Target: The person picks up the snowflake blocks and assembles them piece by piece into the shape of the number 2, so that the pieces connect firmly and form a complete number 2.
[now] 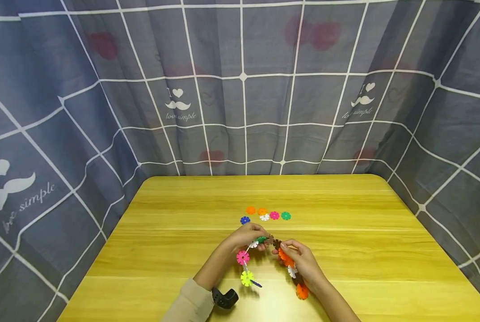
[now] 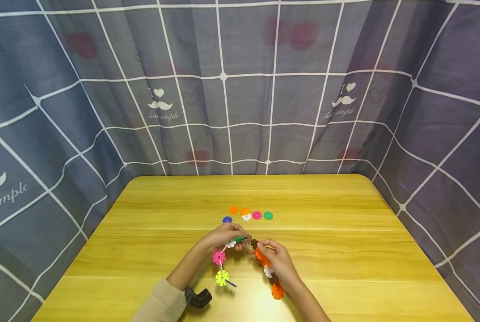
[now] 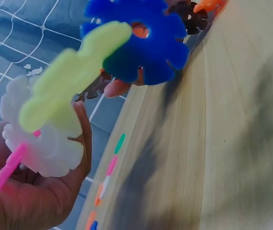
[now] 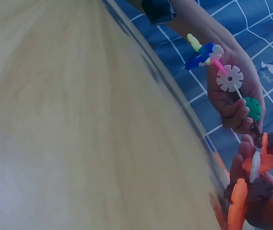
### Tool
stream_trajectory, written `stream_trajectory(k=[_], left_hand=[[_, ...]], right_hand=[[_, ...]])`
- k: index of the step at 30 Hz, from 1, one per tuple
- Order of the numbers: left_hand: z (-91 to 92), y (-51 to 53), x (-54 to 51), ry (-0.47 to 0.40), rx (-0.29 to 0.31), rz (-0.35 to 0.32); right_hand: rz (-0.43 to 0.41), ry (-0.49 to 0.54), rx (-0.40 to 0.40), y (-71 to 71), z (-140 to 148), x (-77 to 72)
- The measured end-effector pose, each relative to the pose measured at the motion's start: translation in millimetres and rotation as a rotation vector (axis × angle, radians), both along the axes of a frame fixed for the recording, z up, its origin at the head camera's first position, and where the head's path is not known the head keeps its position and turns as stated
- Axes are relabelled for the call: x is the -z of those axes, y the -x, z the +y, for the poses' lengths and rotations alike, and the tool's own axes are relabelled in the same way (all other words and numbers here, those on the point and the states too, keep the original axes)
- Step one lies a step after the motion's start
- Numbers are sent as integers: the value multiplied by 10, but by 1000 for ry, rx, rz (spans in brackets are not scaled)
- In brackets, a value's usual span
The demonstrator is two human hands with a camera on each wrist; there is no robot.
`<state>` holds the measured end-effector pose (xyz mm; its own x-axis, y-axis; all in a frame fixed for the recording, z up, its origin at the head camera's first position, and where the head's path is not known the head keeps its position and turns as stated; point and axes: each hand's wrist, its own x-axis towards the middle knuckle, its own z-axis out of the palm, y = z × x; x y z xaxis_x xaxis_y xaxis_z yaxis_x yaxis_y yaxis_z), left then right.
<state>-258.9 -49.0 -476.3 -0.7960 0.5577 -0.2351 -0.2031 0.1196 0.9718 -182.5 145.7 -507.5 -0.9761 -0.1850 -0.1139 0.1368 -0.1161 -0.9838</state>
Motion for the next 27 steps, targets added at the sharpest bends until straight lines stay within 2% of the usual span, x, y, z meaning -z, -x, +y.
stream_trajectory(k=[6, 10, 13, 16, 20, 22, 27], left_hand=[[16, -41, -19, 3, -37, 21], [35, -74, -20, 19, -23, 41], [40, -94, -22, 41, -9, 83], [33, -92, -14, 50, 6, 121], [16, -77, 6, 51, 43, 149], [13, -72, 9, 54, 61, 150], [3, -65, 2, 56, 94, 129]], right_hand=[[7, -28, 30, -8, -9, -4], [0, -41, 40, -10, -17, 5], [-14, -70, 54, -9, -19, 9], [-39, -46, 9, 0, 3, 18], [-86, 71, -120, 19, 50, 36], [-96, 108, -160, 25, 67, 45], [-75, 114, -181, 29, 61, 69]])
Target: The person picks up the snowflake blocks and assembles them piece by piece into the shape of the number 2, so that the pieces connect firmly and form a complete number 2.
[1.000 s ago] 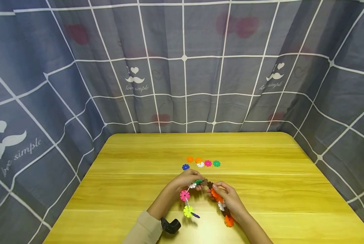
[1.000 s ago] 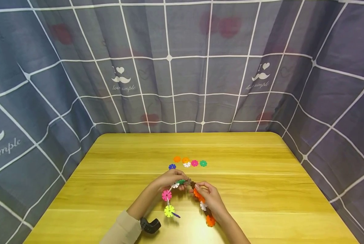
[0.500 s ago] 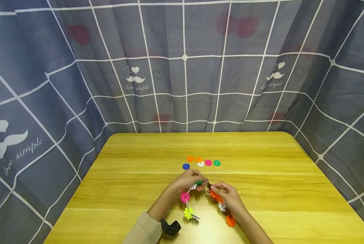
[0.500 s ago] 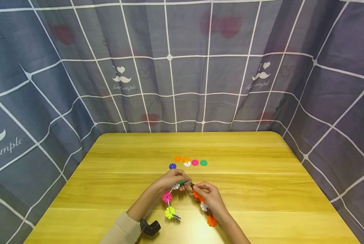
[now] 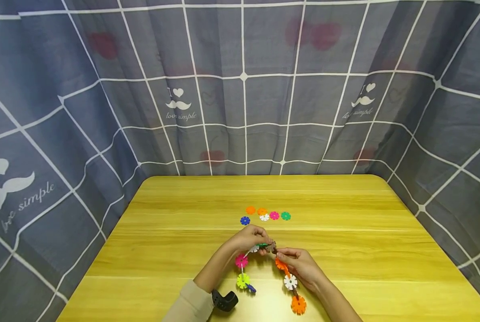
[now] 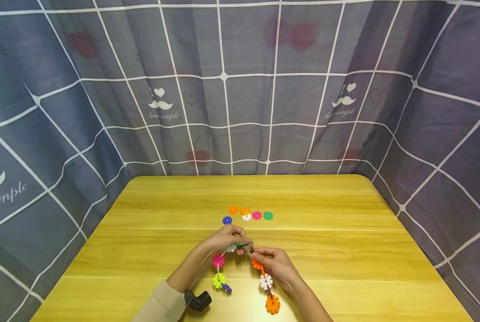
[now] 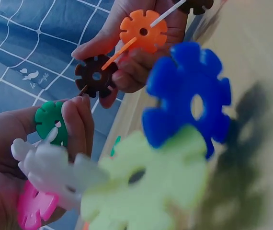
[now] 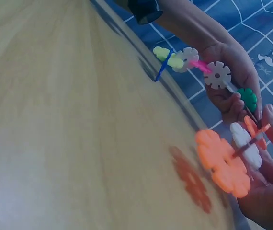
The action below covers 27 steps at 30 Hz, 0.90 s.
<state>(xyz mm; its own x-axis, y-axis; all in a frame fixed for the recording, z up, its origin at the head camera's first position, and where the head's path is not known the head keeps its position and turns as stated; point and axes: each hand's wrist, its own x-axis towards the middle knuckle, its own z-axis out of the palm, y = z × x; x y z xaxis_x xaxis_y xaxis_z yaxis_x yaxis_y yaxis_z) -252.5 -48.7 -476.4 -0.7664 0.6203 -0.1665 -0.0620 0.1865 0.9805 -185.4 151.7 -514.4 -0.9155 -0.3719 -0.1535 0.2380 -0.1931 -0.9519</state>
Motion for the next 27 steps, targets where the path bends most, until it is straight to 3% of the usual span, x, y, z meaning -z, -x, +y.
stream_trajectory(k=[8, 14, 19, 22, 27], left_hand=[[-9, -18, -21, -31, 78, -26], [0, 9, -29, -14, 84, -16], [-16, 90, -63, 55, 65, -6], [-52, 151, -90, 174, 7, 119], [-182, 186, -72, 341, -61, 357]], right_hand=[[68, -142, 57, -34, -38, 37], [32, -117, 95, -37, -73, 49], [37, -171, 136, -2, -128, 29], [31, -165, 195, 21, -181, 20], [-21, -39, 317, 6, -235, 21]])
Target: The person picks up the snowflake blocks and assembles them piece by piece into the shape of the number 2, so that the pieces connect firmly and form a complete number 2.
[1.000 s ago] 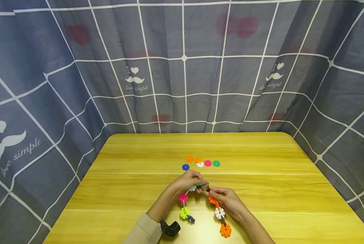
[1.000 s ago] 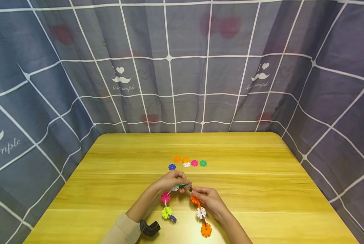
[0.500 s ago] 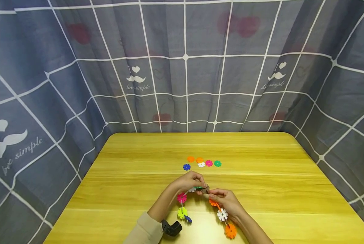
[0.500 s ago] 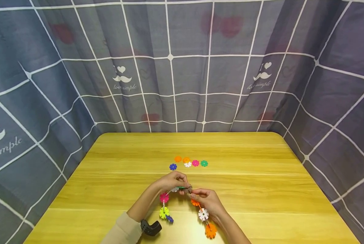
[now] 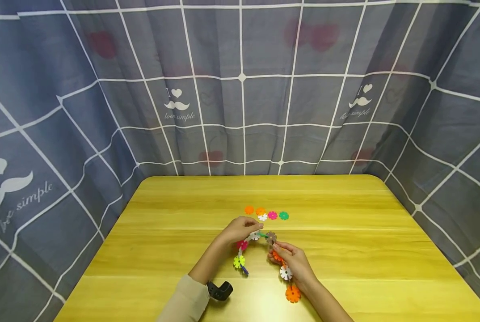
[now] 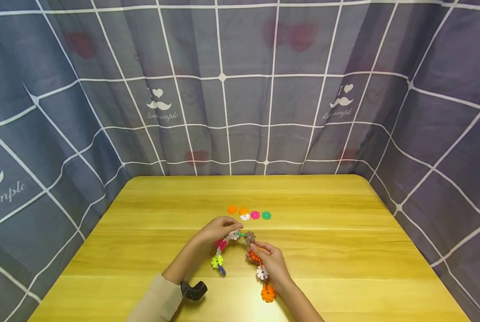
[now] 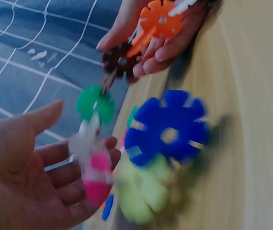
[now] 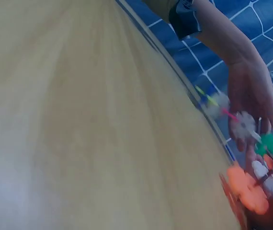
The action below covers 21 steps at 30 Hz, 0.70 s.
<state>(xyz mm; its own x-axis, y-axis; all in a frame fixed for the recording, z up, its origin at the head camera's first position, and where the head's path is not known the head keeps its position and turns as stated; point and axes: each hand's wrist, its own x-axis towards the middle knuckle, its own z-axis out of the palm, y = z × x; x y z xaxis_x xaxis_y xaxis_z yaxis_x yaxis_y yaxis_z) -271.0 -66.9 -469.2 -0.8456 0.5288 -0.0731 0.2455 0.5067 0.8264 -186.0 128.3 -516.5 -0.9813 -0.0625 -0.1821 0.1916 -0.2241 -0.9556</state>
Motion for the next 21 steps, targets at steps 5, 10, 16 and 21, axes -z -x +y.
stream_trajectory(k=[5, 10, 16, 21], left_hand=[[-196, -52, 84, 30, 18, 19], [-332, -96, 160, -12, -69, -12], [-403, -96, 167, 23, -178, 107], [-393, -79, 235, 27, -224, 165]], right_hand=[[-4, -38, 50, -33, -9, -2], [125, -440, -8, -82, 54, -16], [269, -588, -246, -174, 106, -60], [248, -471, -326, -215, 21, -80]])
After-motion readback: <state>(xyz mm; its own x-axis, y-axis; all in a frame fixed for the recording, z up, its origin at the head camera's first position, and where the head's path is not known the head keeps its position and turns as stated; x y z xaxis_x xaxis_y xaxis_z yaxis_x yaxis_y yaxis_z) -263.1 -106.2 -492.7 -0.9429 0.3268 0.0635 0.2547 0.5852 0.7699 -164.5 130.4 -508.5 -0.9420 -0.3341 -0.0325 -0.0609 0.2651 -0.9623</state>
